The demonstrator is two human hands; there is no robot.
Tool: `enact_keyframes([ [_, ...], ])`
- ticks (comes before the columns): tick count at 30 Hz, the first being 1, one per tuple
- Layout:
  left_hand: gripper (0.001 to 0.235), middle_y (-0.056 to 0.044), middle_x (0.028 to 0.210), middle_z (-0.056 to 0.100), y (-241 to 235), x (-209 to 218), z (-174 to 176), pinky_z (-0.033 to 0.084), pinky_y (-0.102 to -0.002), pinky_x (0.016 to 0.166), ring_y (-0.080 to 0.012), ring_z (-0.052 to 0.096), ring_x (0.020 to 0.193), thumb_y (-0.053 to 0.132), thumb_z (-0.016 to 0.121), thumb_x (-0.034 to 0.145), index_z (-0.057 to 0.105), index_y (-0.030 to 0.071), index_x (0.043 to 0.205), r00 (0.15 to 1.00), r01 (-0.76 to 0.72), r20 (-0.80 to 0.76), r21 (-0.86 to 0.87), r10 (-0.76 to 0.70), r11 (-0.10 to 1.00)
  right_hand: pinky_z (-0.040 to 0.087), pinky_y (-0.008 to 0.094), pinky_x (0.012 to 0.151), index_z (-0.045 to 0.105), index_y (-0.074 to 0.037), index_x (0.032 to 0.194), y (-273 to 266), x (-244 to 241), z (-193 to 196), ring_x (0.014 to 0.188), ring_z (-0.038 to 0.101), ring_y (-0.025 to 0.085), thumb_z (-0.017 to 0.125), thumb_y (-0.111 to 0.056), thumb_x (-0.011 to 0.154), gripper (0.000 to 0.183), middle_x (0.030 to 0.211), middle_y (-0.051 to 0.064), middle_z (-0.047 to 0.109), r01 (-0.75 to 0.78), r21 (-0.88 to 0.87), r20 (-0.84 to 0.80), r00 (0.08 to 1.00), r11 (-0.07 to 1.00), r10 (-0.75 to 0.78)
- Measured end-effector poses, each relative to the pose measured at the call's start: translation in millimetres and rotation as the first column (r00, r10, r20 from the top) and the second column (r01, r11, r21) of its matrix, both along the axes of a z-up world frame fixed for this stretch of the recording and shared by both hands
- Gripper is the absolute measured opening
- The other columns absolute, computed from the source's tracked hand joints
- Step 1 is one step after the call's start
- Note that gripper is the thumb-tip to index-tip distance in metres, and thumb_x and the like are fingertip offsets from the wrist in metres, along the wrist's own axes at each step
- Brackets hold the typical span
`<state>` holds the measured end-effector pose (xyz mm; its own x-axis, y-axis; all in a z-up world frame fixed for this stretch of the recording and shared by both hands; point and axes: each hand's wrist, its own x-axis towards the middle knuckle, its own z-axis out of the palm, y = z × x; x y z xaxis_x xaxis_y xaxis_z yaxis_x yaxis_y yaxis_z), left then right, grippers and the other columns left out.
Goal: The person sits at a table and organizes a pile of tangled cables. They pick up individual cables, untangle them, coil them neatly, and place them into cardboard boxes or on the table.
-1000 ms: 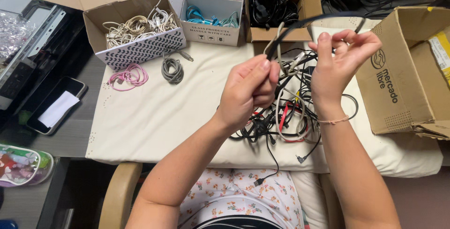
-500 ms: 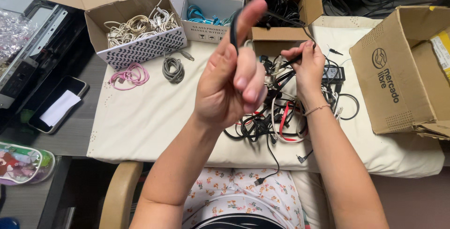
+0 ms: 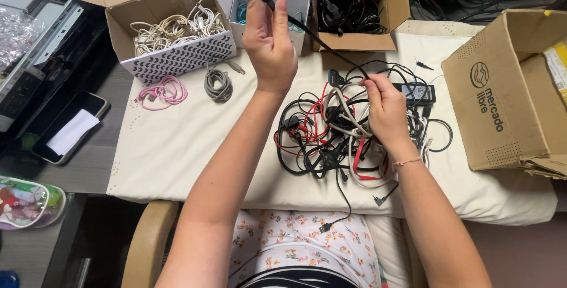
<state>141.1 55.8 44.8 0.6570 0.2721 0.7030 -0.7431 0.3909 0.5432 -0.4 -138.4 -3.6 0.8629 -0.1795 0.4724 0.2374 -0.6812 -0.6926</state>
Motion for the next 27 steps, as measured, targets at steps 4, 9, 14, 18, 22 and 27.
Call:
enact_keyframes([
  [4, 0.044, -0.005, 0.168, 0.042, 18.4, -10.5, 17.1, 0.024, -0.036, 0.146, -0.0213, 0.033, 0.166, -0.004, 0.046, 0.117, 0.044, 0.01, 0.159, 0.975, -0.223, 0.09, 0.394, 0.204, 0.892, 0.036, 0.027, 0.063, 0.073, -0.009, 0.105, -1.1, -7.8, 10.1, 0.066, 0.042, 0.009, 0.055, -0.021, 0.11, 0.023, 0.084, -0.005, 0.064, 0.052, 0.061, -0.122, 0.992, 0.997, -0.044],
  [9, 0.04, -0.011, 0.146, 0.058, 10.4, -6.9, 33.7, 0.052, -0.043, 0.107, -0.0332, 0.044, 0.142, -0.008, 0.045, 0.102, 0.057, 0.001, 0.139, 0.742, -0.67, 0.624, 0.702, 0.245, 0.242, 0.025, 0.024, 0.051, 0.067, -0.01, 0.093, -3.6, -13.8, 19.4, 0.051, 0.03, 0.005, 0.052, -0.023, 0.109, 0.025, 0.057, -0.007, 0.039, -0.026, 0.233, -0.276, 0.957, 0.972, 0.092],
  [14, 0.016, -0.027, 0.118, 0.062, 15.5, 10.6, 28.4, 0.051, -0.04, 0.099, -0.0337, 0.056, 0.123, -0.007, 0.054, 0.093, 0.057, -0.004, 0.109, 0.632, -0.768, 0.774, 0.617, 0.039, 0.172, 0.024, 0.021, 0.051, 0.058, -0.008, 0.083, -47.9, -20.7, -2.0, 0.055, 0.033, 0.006, 0.053, -0.022, 0.109, 0.03, 0.062, -0.003, 0.042, -0.069, 0.516, -0.147, 0.975, 0.854, 0.167],
  [18, 0.011, -0.007, 0.078, 0.055, 17.8, 19.1, 13.1, 0.046, -0.033, 0.074, -0.025, 0.051, 0.073, 0.002, 0.047, 0.09, 0.055, 0.009, 0.092, 0.59, -0.796, 0.788, 0.604, -0.175, 0.038, 0.034, 0.019, 0.051, 0.065, -0.006, 0.085, -81.7, -29.6, -4.2, 0.055, 0.041, 0.005, 0.059, -0.021, 0.109, 0.029, 0.062, -0.002, 0.049, 0.029, 0.563, -0.155, 0.985, 0.826, 0.071],
  [22, 0.046, -0.007, 0.073, 0.068, 0.5, 3.5, -7.2, 0.045, -0.037, 0.078, -0.0272, 0.065, 0.072, 0.05, 0.053, 0.111, 0.063, 0.012, 0.086, 0.699, -0.684, 0.62, 0.725, -0.357, -0.08, 0.016, 0.017, 0.045, 0.067, -0.01, 0.085, -86.7, -29.3, 6.4, 0.05, 0.028, -0.002, 0.061, -0.023, 0.108, 0.027, 0.056, -0.01, 0.039, 0.14, 0.571, -0.243, 0.97, 0.809, 0.003],
  [27, 0.053, -0.019, 0.088, 0.074, -14.3, -43.6, -2.0, 0.053, -0.055, 0.067, -0.0454, 0.07, 0.083, 0.051, 0.06, 0.102, 0.069, 0.001, 0.087, 0.945, -0.126, -0.027, 0.889, -0.326, -0.439, 0.032, 0.014, 0.039, 0.07, -0.009, 0.091, -104.5, -13.9, -0.1, 0.045, 0.037, 0.001, 0.078, -0.023, 0.099, 0.018, 0.059, -0.009, 0.044, 0.259, 0.631, -0.274, 0.956, 0.731, -0.102],
])
